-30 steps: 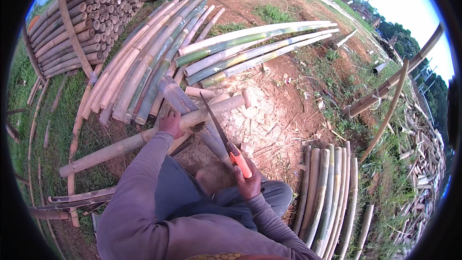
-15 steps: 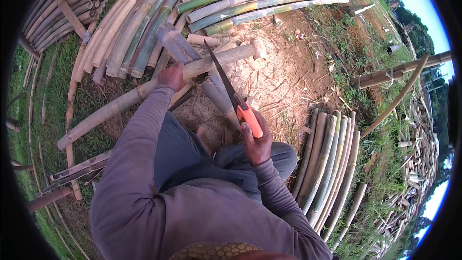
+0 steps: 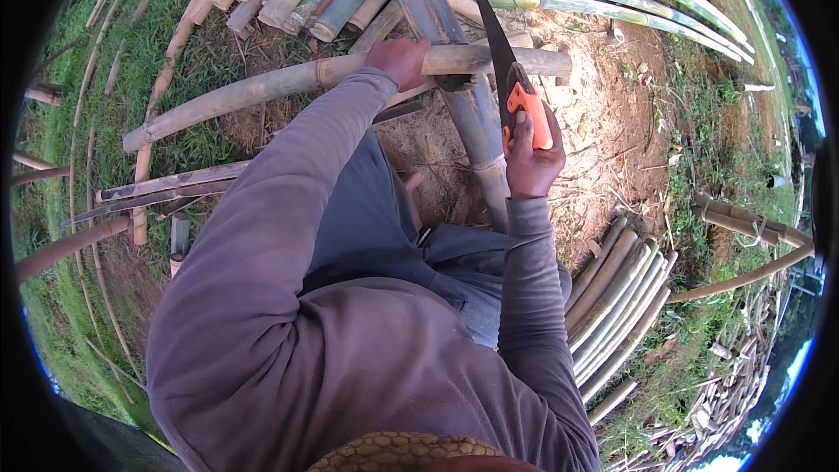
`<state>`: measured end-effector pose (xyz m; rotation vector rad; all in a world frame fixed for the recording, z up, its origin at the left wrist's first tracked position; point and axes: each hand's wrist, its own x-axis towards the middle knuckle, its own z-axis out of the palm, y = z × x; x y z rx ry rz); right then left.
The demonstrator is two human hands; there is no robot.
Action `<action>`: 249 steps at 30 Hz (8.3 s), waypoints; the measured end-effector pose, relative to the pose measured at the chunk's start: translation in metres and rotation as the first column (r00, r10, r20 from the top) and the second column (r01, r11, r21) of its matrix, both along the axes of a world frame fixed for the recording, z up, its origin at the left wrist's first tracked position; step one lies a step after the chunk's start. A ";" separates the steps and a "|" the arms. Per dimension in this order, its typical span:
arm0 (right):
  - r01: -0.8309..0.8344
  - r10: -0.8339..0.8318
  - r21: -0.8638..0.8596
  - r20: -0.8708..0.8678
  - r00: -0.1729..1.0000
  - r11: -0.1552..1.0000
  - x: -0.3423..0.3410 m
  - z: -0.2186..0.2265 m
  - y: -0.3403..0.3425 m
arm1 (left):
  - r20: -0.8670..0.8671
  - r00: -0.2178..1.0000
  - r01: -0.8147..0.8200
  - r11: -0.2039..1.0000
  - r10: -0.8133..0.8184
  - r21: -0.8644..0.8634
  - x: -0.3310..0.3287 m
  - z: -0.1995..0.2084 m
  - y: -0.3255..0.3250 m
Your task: The person sits on the ground and uses a hand saw to cut bamboo poles into shorter sections. They repeatedly position each pole, saw through it, and set the cut pieces aside. The work area contains many stacked bamboo poles and cut pieces.
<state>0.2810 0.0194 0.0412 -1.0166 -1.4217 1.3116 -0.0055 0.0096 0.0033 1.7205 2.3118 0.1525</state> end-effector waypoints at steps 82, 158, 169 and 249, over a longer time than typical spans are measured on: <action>-0.142 0.131 0.038 0.209 0.969 0.989 0.135 0.033 -0.044 | 0.062 0.990 -0.118 0.988 0.124 -0.098 0.004 -0.028 0.004; -0.152 0.138 0.103 0.126 0.982 0.983 0.029 -0.005 0.033 | -0.025 0.995 -0.098 0.995 0.099 0.022 -0.004 -0.046 -0.004; -0.096 0.067 0.182 0.162 0.985 0.979 0.018 -0.003 0.029 | -0.107 0.982 -0.137 0.980 0.154 0.147 0.021 -0.042 -0.004; 0.183 0.087 -0.283 0.729 0.679 0.941 0.094 -0.102 0.215 | -0.099 0.971 -0.215 0.976 0.215 0.018 0.018 -0.039 0.007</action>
